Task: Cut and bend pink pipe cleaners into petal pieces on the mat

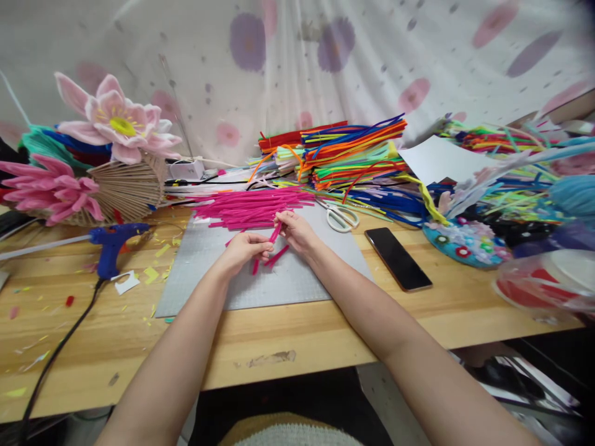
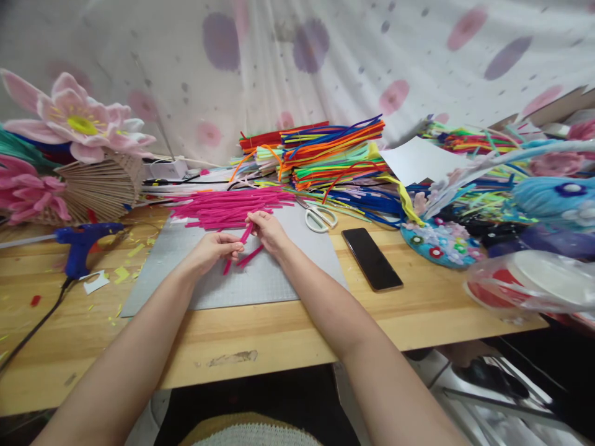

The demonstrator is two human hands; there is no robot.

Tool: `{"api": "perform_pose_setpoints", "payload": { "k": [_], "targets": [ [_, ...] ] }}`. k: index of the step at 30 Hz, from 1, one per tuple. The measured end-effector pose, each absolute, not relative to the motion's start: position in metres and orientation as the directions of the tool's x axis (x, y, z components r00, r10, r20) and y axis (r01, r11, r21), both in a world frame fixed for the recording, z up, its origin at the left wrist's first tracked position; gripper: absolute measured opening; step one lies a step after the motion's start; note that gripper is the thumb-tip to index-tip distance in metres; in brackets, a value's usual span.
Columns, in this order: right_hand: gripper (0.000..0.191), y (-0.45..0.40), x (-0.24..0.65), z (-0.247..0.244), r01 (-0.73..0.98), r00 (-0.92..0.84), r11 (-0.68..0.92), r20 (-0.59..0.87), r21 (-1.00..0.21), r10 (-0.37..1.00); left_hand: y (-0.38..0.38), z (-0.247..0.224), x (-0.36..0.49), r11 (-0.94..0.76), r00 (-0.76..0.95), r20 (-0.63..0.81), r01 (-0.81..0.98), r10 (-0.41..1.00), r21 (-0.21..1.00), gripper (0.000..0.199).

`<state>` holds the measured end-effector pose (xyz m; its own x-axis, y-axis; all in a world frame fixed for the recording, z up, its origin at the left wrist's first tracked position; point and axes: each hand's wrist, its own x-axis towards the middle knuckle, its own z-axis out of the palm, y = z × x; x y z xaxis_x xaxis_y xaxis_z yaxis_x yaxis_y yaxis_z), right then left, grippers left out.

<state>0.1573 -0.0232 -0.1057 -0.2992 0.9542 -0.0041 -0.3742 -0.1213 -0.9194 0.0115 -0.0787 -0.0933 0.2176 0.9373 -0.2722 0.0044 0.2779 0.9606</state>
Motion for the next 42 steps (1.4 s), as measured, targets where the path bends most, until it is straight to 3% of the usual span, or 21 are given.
{"api": "perform_pose_setpoints", "payload": {
  "k": [3, 6, 8, 11, 13, 16, 20, 25, 29, 34, 37, 39, 42],
  "targets": [
    [0.027, -0.019, 0.165, -0.105, -0.215, -0.352, -0.027, 0.052, -0.976, 0.934, -0.078, -0.090, 0.003, 0.276, 0.229, -0.272, 0.015, 0.935, 0.961, 0.029],
    [0.026, -0.011, 0.177, -0.108, 0.044, -0.314, 0.201, 0.177, -0.979, 0.933, -0.075, -0.090, -0.006, 0.174, 0.120, -0.172, -0.003, 0.978, 0.985, 0.029],
    [0.023, -0.005, 0.182, -0.113, 0.289, -0.260, 0.377, 0.307, -0.880, 0.916, -0.073, -0.094, -0.010, 0.076, 0.021, -0.078, 0.092, 0.997, 0.993, 0.029],
    [0.016, -0.003, 0.184, -0.120, 0.593, -0.323, 0.536, 0.431, -0.601, 0.842, -0.069, -0.103, -0.015, -0.068, 0.063, 0.045, 0.443, 0.997, 0.894, 0.024],
    [0.016, -0.004, 0.181, -0.123, 0.685, -0.389, 0.566, 0.427, -0.458, 0.816, -0.068, -0.109, -0.016, -0.157, 0.132, 0.095, 0.624, 0.987, 0.765, 0.024],
    [0.013, -0.007, 0.175, -0.123, 0.762, -0.407, 0.540, 0.383, -0.358, 0.829, -0.067, -0.111, -0.016, -0.175, 0.052, 0.206, 0.749, 0.977, 0.639, 0.030],
    [0.014, -0.008, 0.173, -0.121, 0.770, -0.433, 0.555, 0.381, -0.315, 0.817, -0.067, -0.108, -0.016, -0.134, -0.058, 0.337, 0.845, 0.940, 0.518, 0.032],
    [0.013, -0.009, 0.175, -0.122, 0.739, -0.472, 0.598, 0.396, -0.310, 0.788, -0.065, -0.112, -0.015, -0.131, 0.011, 0.292, 0.910, 0.956, 0.394, 0.035],
    [0.016, -0.007, 0.177, -0.122, 0.710, -0.435, 0.605, 0.451, -0.361, 0.779, -0.061, -0.116, -0.016, -0.118, 0.003, 0.291, 0.919, 0.957, 0.378, 0.032],
    [0.017, -0.010, 0.175, -0.115, 0.630, -0.365, 0.643, 0.565, -0.436, 0.740, -0.061, -0.111, -0.019, -0.092, -0.069, 0.390, 0.921, 0.918, 0.379, 0.017],
    [0.014, -0.015, 0.171, -0.110, 0.568, -0.341, 0.637, 0.556, -0.521, 0.758, -0.064, -0.106, -0.017, -0.065, -0.195, 0.458, 0.868, 0.867, 0.493, 0.017],
    [0.010, -0.017, 0.167, -0.107, 0.506, -0.322, 0.591, 0.497, -0.629, 0.806, -0.065, -0.104, -0.013, -0.100, -0.291, 0.433, 0.723, 0.853, 0.683, 0.016],
    [0.006, -0.019, 0.164, -0.102, 0.307, -0.313, 0.430, 0.336, -0.849, 0.888, -0.069, -0.102, 0.000, -0.135, -0.361, 0.200, 0.198, 0.911, 0.971, 0.019]
  ]
}}
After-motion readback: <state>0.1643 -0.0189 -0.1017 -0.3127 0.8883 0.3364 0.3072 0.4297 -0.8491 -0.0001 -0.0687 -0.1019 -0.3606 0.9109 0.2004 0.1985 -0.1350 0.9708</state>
